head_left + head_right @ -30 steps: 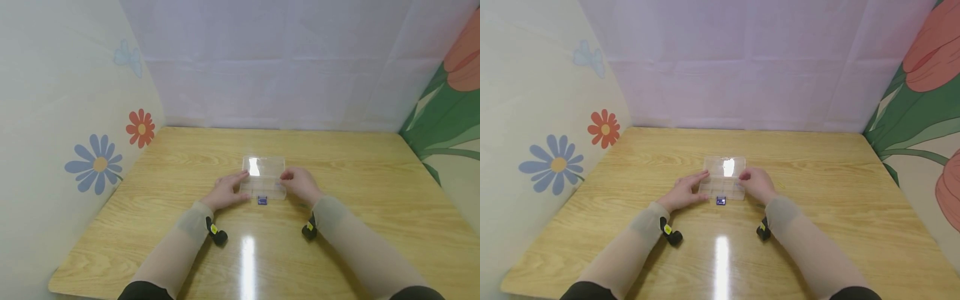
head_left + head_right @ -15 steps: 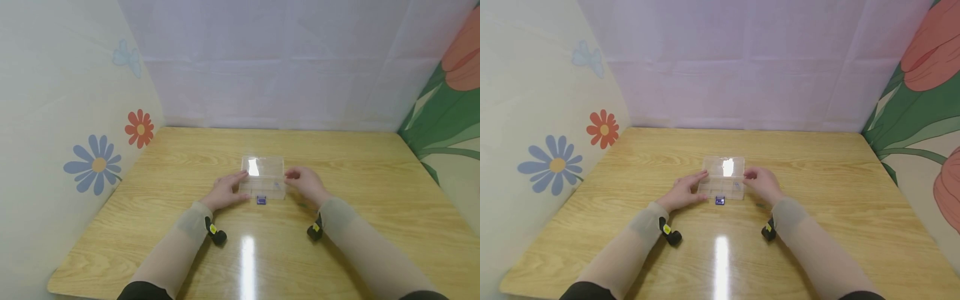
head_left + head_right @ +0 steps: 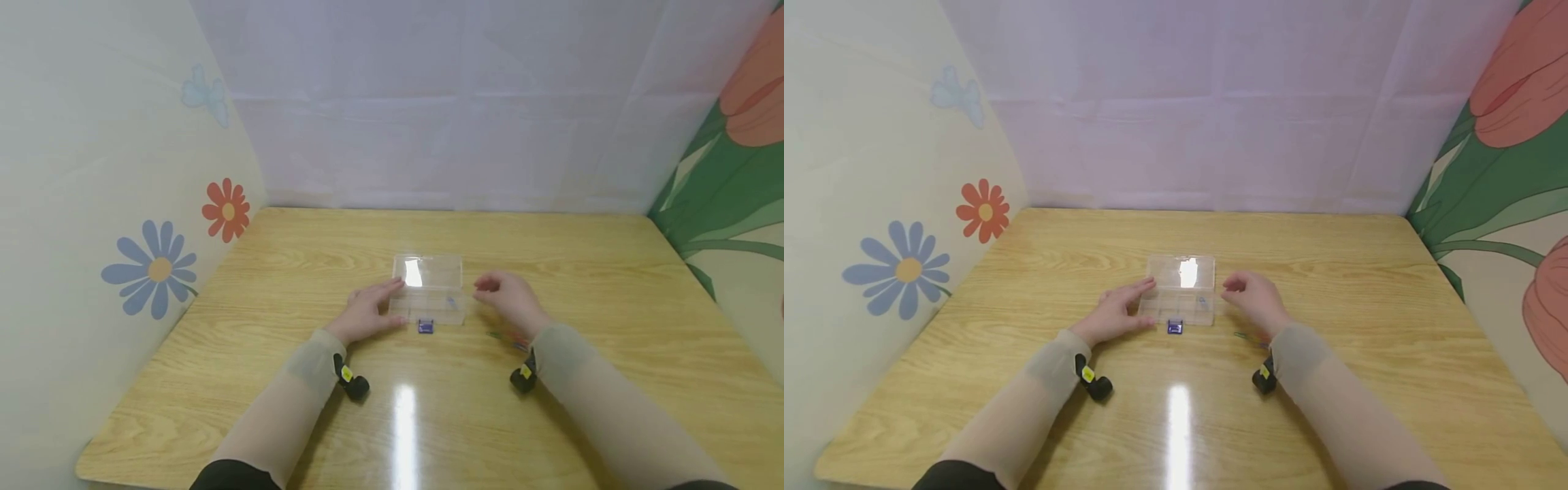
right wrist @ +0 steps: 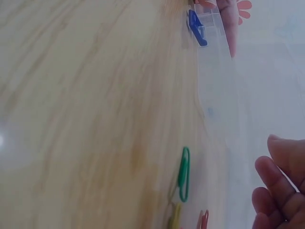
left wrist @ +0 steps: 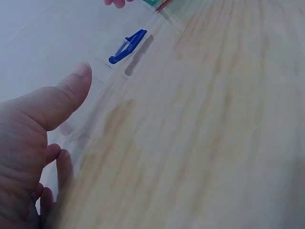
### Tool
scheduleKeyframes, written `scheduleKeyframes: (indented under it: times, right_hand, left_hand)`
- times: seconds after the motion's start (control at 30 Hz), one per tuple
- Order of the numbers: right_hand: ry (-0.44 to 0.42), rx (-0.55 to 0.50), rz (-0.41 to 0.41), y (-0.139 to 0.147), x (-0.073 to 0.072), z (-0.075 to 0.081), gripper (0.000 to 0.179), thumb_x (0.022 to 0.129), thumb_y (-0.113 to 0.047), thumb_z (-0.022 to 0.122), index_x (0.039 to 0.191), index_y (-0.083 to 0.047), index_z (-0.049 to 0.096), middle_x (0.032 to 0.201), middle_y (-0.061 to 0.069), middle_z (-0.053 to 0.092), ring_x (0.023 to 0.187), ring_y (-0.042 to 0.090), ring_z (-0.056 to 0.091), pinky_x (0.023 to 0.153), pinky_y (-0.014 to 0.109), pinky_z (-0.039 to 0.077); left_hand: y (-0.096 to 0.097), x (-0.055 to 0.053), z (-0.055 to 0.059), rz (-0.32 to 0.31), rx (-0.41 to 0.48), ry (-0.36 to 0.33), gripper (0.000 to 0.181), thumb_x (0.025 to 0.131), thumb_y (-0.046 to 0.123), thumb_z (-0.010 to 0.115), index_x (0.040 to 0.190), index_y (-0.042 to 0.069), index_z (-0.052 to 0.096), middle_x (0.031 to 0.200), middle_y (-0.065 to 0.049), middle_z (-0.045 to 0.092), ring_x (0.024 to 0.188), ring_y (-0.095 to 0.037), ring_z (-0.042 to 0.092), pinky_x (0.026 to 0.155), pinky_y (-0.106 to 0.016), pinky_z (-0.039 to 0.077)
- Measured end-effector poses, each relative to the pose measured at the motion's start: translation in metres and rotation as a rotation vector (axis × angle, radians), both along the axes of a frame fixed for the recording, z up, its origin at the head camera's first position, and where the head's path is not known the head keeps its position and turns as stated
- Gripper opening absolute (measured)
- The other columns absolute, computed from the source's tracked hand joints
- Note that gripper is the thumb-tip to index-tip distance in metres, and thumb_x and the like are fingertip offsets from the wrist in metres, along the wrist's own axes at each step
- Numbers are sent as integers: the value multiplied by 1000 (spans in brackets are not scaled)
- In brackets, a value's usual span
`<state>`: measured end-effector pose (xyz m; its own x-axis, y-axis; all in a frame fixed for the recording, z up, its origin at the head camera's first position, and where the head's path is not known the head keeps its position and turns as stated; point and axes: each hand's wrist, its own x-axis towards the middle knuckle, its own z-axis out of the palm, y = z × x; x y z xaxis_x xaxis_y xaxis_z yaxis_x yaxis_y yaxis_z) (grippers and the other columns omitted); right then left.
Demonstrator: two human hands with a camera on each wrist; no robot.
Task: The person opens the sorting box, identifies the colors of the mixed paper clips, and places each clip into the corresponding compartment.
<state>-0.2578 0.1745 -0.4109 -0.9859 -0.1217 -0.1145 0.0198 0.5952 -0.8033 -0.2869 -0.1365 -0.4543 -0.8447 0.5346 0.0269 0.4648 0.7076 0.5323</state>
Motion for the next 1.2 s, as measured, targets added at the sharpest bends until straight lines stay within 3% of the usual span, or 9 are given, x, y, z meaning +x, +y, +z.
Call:
scheduleKeyframes:
  times: [0.37, 0.63, 0.97, 1.2]
  right_hand:
    - [-3, 46, 4, 16, 3, -3, 32, 94, -23, 63, 120, -6, 60, 119, 12, 62, 107, 29, 56, 90, 44, 47]
    - [-19, 17, -24, 32, 10, -4, 33, 94, -23, 63, 121, -4, 59, 120, 14, 62, 112, 32, 54, 98, 51, 41]
    - [31, 49, -32, 56, 15, -6, 35, 95, -20, 60, 123, 0, 57, 123, 20, 59, 115, 37, 51, 99, 54, 38]
    - [-17, 53, -65, 71, 15, -10, 38, 95, -22, 59, 126, 0, 54, 127, 21, 56, 117, 38, 50, 100, 54, 38]
  left_hand:
    - [1, 1, 2, 0, -5, -8, 82, 84, 55, 65, 152, 27, 28, 157, 12, 21, 143, -23, 24, 113, -53, 8]
    - [0, 0, 1, -5, -5, 4, 81, 84, 56, 65, 152, 27, 29, 157, 11, 22, 142, -23, 26, 113, -54, 10]
    - [0, 1, 3, -5, -3, 2, 81, 85, 56, 64, 152, 26, 30, 157, 10, 23, 142, -22, 25, 113, -55, 9]
    - [0, 1, 2, -5, -3, -2, 81, 85, 58, 63, 152, 27, 29, 157, 11, 22, 143, -22, 24, 113, -55, 8]
